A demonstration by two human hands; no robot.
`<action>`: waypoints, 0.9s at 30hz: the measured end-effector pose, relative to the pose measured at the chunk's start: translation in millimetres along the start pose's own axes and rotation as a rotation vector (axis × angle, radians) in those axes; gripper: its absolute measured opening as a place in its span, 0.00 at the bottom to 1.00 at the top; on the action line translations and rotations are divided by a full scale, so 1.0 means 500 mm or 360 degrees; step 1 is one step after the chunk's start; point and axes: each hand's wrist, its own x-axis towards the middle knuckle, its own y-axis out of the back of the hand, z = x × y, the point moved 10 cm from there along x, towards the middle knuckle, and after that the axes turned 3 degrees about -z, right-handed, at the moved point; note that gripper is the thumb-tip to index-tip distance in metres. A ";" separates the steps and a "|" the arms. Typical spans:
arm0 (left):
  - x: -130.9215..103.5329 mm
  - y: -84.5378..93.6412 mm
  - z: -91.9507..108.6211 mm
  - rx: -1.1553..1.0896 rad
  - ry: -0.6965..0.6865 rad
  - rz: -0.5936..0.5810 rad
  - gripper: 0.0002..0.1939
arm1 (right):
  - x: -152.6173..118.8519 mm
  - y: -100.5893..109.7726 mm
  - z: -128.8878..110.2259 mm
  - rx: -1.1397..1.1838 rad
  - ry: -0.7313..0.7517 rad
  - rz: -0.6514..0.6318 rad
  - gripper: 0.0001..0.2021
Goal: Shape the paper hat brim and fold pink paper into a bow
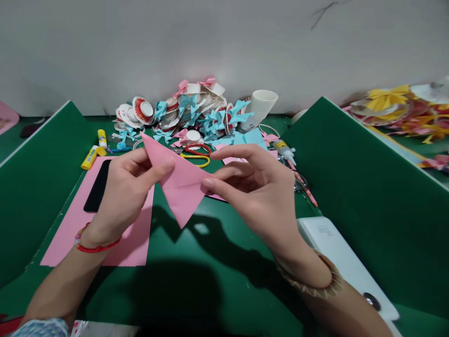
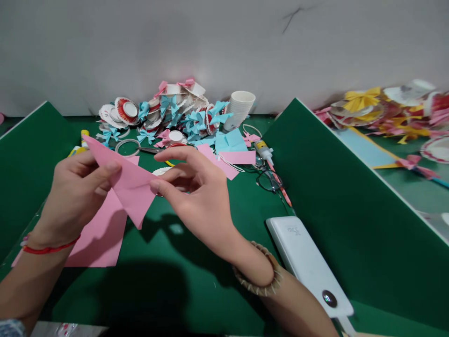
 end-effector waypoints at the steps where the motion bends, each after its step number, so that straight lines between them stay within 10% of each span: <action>1: 0.001 0.004 -0.001 -0.0024 -0.0034 0.0053 0.05 | -0.001 -0.001 0.002 0.0003 -0.0008 -0.0003 0.11; 21: -0.044 0.041 0.076 0.0727 -0.0873 0.0948 0.09 | -0.007 -0.048 0.064 0.0241 -0.0209 -0.0162 0.10; 24: -0.031 0.044 0.065 0.0579 -0.0774 0.0881 0.09 | -0.006 -0.045 0.068 0.0276 -0.0209 -0.0124 0.10; 27: 0.013 0.008 0.019 0.0273 -0.0362 0.0376 0.10 | -0.002 -0.029 0.069 0.0322 -0.0189 -0.0015 0.09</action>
